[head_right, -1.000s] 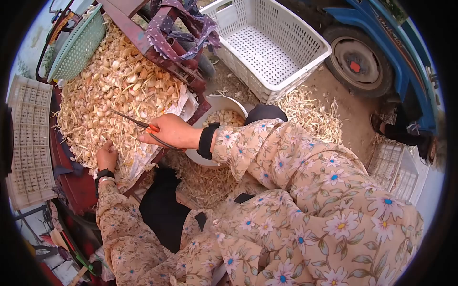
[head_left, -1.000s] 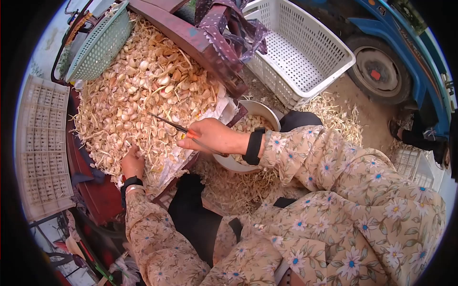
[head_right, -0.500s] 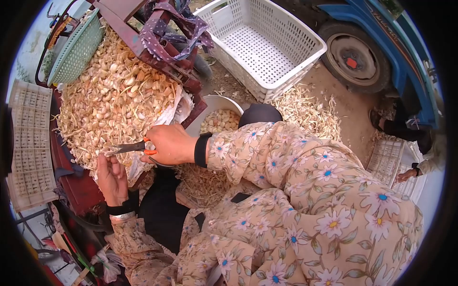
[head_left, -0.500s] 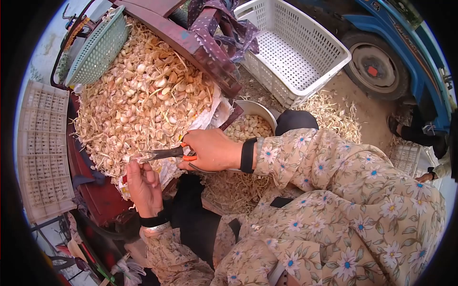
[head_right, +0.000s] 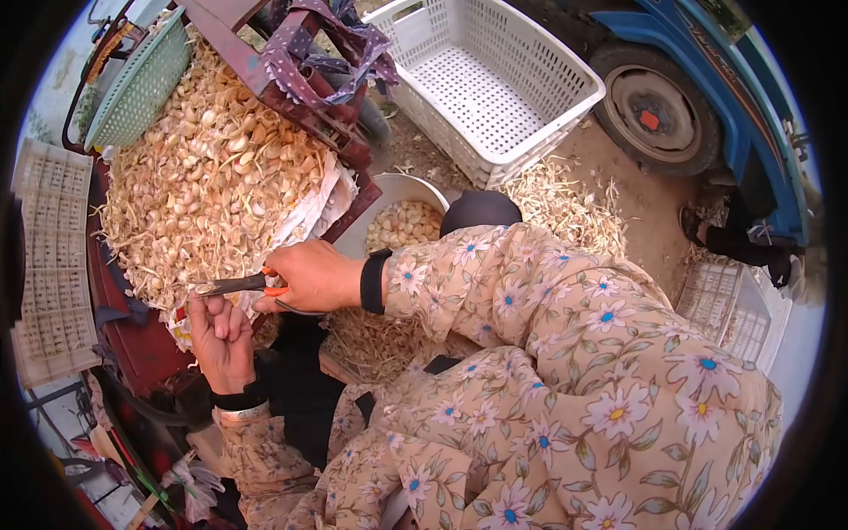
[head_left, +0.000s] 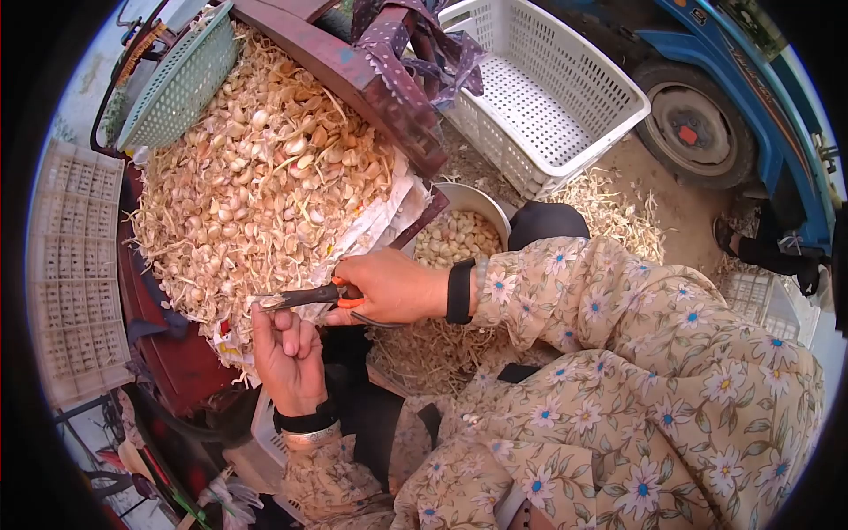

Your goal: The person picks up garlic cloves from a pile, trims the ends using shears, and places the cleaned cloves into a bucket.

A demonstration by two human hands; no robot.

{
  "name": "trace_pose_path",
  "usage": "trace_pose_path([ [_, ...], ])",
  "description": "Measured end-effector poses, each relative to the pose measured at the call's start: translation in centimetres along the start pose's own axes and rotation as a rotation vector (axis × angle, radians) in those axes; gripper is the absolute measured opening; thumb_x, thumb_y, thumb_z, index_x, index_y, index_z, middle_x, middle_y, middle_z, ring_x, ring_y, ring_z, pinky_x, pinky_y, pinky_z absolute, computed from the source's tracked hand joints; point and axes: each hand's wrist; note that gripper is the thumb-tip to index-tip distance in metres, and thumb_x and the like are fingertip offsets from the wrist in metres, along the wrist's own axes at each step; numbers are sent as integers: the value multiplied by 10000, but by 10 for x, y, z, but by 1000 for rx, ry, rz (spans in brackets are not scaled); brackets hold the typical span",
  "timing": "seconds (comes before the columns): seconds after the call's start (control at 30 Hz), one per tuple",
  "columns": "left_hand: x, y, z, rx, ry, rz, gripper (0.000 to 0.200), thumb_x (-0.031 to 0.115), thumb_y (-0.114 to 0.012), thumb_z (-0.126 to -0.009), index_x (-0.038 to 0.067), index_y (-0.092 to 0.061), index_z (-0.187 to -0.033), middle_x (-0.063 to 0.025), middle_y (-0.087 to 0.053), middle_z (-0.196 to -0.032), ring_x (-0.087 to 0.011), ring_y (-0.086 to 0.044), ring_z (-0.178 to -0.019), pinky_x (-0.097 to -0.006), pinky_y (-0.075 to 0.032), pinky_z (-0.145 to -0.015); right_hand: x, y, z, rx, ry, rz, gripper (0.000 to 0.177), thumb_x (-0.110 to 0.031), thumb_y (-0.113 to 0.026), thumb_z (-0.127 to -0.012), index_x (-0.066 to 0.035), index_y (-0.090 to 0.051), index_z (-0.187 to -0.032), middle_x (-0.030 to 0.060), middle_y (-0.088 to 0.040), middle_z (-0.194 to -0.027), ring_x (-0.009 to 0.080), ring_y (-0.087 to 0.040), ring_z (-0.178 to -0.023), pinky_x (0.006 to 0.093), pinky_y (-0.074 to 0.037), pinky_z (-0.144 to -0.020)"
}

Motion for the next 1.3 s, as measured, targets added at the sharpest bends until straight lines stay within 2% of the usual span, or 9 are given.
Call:
trace_pose_path([
  [0.13,-1,11,7,-106,-28,31,195,204,-437,-943,76,-447,-796,-16,-446,-620,-37,-308,-414,-179,-253,-378,0,-7,1,-359,-134,-507,524,-517,-603,-789,-15,-513,-669,16,-435,-531,89,-403,-525,277,-349,-469],
  [0.23,3,19,27,-72,-48,-29,158,194,-446,-938,80,-454,-829,-14,-445,-619,-35,-301,-404,-175,-249,-372,-6,-3,5,-493,-160,-459,525,-509,-600,-795,-11,-506,-659,1,-430,-541,76,-382,-531,266,-337,-462],
  [0.4,9,36,68,155,-40,-136,65,156,-430,-939,109,-442,-981,-13,-447,-609,-34,-302,-393,-168,-254,-367,-17,-14,21,-270,13,-40,488,-480,-674,-703,-3,-581,-750,146,-577,-661,356,-576,-643,392,-447,-555],
  [0.5,4,38,88,226,-33,12,82,173,-407,-949,110,-441,-989,-11,-423,-588,-33,-299,-388,-170,-258,-367,-22,-21,31,-241,81,-24,484,-480,-675,-700,-9,-584,-766,131,-580,-682,350,-585,-660,396,-453,-565],
  [0.67,6,40,114,119,-28,22,209,225,-375,-965,50,-456,-883,-17,-421,-592,-39,-301,-387,-178,-234,-359,-27,-21,30,-757,-127,-484,510,-502,-632,-766,-7,-562,-664,58,-519,-538,140,-470,-498,284,-381,-470],
  [0.87,7,45,131,139,5,-3,201,218,-391,-960,53,-458,-866,-18,-419,-579,-43,-300,-374,-180,-236,-357,-32,-11,30,-1027,-300,-887,501,-516,-526,-836,-20,-588,-793,38,-594,-611,84,-456,-428,227,-364,-403],
  [1.03,16,73,134,272,-32,-385,54,146,-462,-906,94,-447,-906,-12,-448,-586,-50,-313,-387,-181,-275,-376,-12,-13,7,-544,-413,-725,608,-613,-478,-803,-13,-573,-794,66,-591,-603,82,-456,-397,225,-343,-340],
  [1.2,54,165,147,630,43,-1039,137,70,-510,-838,92,-457,-714,43,-435,-553,-21,-317,-399,-169,-220,-362,-2,-18,11,-567,-414,-685,545,-597,-549,-772,-54,-573,-732,65,-596,-618,86,-480,-421,227,-352,-355],
  [1.3,49,137,156,613,129,-1180,187,79,-512,-840,105,-437,-670,44,-435,-552,-16,-325,-408,-165,-216,-369,4,-24,10,-551,-396,-683,557,-601,-544,-772,-50,-576,-698,66,-592,-613,94,-479,-416,239,-361,-363],
])
Point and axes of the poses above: each hand's wrist, its own z-axis away from the middle knuckle, its own y-axis out of the back of the hand, x = y × z
